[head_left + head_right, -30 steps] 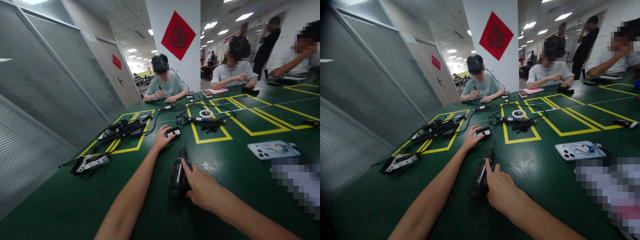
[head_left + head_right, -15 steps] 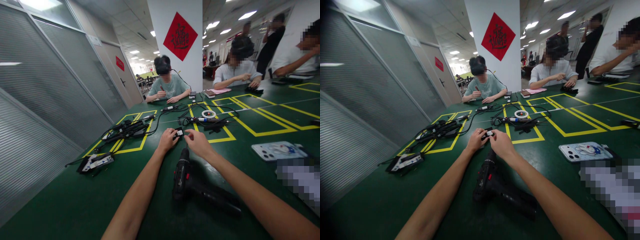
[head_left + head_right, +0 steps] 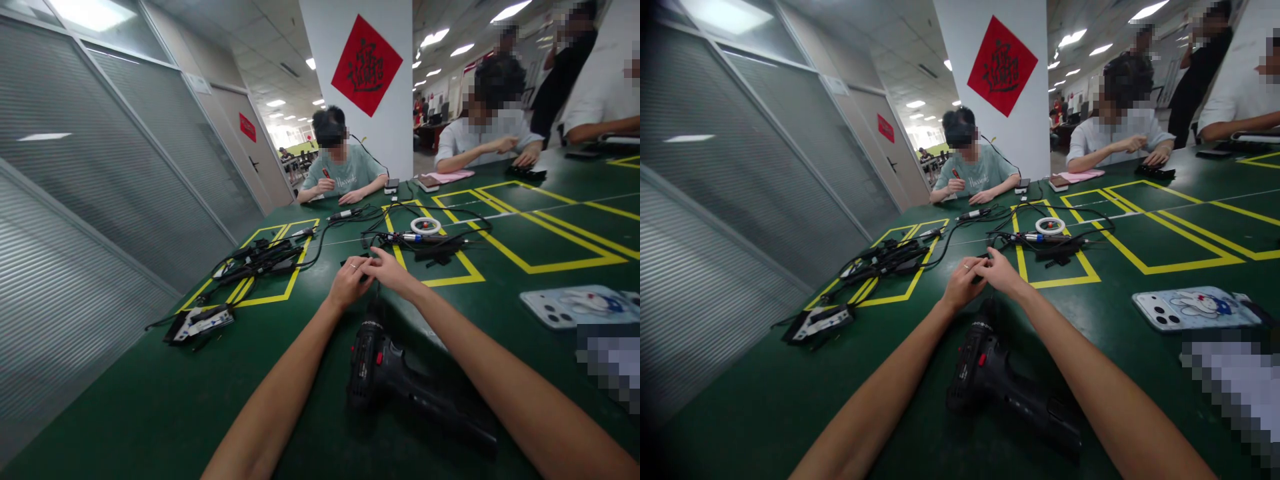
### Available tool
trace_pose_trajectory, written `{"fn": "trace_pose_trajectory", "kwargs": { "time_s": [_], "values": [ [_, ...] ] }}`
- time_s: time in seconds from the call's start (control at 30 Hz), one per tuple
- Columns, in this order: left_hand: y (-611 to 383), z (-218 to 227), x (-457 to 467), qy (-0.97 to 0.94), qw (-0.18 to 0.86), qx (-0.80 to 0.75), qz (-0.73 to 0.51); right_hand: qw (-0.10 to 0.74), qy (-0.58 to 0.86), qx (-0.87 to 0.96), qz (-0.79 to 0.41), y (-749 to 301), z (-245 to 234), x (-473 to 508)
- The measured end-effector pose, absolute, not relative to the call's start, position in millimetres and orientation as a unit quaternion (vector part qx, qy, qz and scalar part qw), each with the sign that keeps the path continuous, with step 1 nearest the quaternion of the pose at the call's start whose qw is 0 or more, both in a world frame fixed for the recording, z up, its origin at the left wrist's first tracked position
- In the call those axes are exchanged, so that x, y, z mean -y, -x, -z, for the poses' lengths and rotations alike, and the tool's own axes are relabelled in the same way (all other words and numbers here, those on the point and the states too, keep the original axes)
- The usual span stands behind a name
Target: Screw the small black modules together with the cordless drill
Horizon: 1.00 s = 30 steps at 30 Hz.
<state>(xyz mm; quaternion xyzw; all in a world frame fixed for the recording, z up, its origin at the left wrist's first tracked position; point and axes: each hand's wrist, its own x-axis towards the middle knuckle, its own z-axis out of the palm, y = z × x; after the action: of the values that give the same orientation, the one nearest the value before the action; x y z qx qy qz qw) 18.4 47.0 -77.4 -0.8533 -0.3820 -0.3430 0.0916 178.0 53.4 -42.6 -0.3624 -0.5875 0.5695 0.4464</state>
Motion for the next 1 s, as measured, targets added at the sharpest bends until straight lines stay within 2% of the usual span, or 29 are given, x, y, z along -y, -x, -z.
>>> {"fn": "trace_pose_trajectory", "kwargs": {
  "time_s": [0.2, 0.37, 0.43, 0.53, 0.67, 0.77, 0.9, 1.0],
  "values": [
    [-20, 81, -47, 0.848, 0.064, 0.396, 0.347, 0.419, 0.326, 0.559, -0.637, -179, 42, -51],
    [-22, 72, -41, 0.855, 0.03, 0.381, 0.35, 0.437, 0.337, 0.569, -0.61, -177, 55, -59],
    [-16, 70, -40, 0.849, 0.034, 0.395, 0.348, 0.454, 0.373, 0.586, -0.557, -175, 61, -67],
    [1, 73, -46, 0.82, 0.056, 0.455, 0.343, 0.47, 0.448, 0.638, -0.414, -175, 64, -77],
    [20, 85, -57, 0.807, 0.006, 0.498, 0.318, 0.397, 0.475, 0.739, -0.264, -174, 62, -78],
    [20, 91, -62, 0.803, -0.041, 0.482, 0.349, 0.331, 0.464, 0.806, -0.159, -174, 68, -76],
    [12, 92, -65, 0.793, -0.088, 0.462, 0.387, 0.29, 0.464, 0.829, -0.114, -176, 81, -81],
    [13, 93, -67, 0.788, -0.116, 0.468, 0.382, 0.321, 0.438, 0.83, -0.128, -178, 86, -87]
  ]
}}
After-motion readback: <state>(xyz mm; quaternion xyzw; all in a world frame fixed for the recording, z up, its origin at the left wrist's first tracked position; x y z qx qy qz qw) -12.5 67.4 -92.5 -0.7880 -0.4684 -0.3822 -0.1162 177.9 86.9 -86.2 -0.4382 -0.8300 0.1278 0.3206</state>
